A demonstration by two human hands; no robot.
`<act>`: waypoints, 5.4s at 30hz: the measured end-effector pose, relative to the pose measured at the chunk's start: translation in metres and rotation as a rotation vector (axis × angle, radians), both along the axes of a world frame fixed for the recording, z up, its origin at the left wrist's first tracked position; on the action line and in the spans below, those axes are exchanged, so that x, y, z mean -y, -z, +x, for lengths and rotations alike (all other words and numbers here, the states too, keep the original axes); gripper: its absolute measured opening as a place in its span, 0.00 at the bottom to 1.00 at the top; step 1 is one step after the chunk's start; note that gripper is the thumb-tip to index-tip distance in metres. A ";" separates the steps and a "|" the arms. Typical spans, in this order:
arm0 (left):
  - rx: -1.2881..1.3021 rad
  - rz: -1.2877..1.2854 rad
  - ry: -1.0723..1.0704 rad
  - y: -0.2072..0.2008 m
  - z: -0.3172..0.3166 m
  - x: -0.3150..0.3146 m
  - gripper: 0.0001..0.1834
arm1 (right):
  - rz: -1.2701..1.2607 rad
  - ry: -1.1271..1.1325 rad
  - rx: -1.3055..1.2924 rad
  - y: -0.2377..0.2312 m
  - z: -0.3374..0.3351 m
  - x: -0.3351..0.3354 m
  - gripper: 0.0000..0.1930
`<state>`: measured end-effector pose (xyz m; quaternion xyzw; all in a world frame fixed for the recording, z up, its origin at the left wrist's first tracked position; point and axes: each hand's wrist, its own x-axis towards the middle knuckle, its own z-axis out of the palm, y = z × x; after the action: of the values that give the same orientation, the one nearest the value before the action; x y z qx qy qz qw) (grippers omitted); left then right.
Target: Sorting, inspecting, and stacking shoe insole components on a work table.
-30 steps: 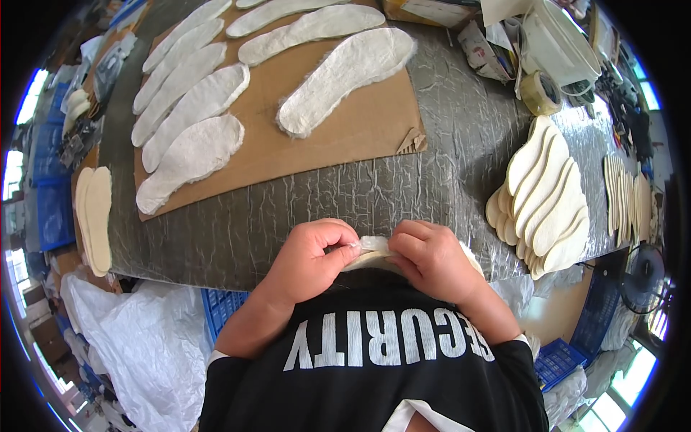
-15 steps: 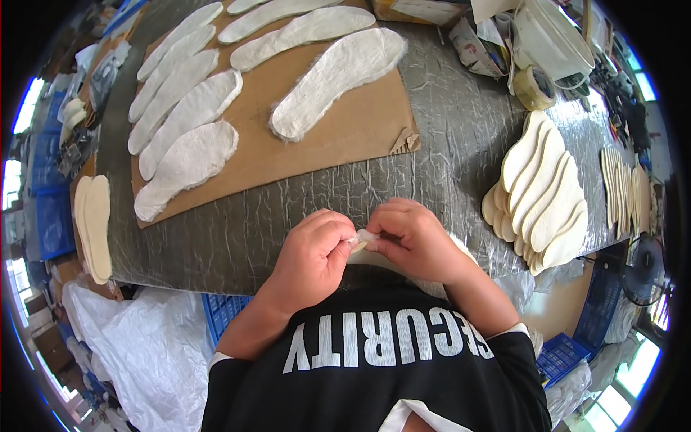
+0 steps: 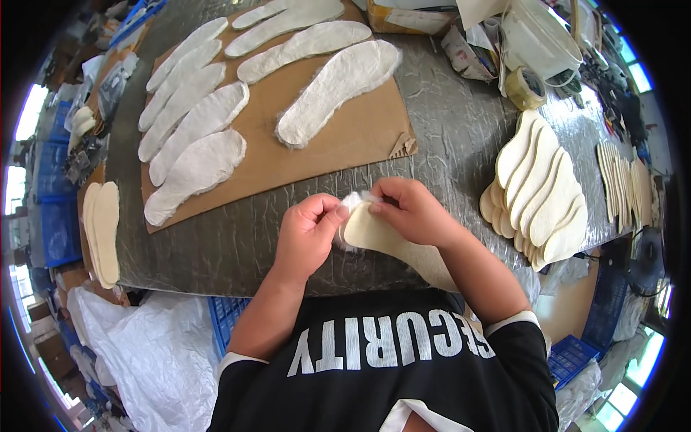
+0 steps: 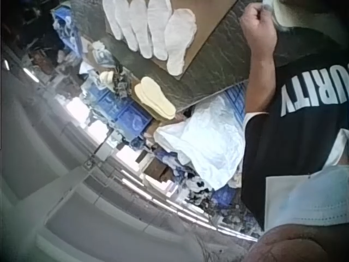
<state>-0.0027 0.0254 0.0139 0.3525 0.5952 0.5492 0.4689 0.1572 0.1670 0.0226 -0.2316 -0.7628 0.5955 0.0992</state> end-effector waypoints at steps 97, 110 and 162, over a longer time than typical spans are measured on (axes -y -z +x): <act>0.216 -0.337 -0.009 0.013 -0.033 0.041 0.08 | 0.512 0.031 -0.051 0.036 -0.025 0.053 0.31; 0.085 -0.386 -0.024 0.013 -0.042 0.035 0.07 | 0.395 0.132 -0.171 0.050 -0.019 0.053 0.31; -0.302 -0.185 0.000 0.017 -0.054 0.012 0.06 | 0.831 -0.140 -0.103 0.034 -0.024 0.062 0.24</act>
<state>-0.0569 0.0133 -0.0029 0.3866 0.7068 0.4329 0.4044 0.1332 0.1045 -0.0117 -0.0895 -0.9459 0.2536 0.1816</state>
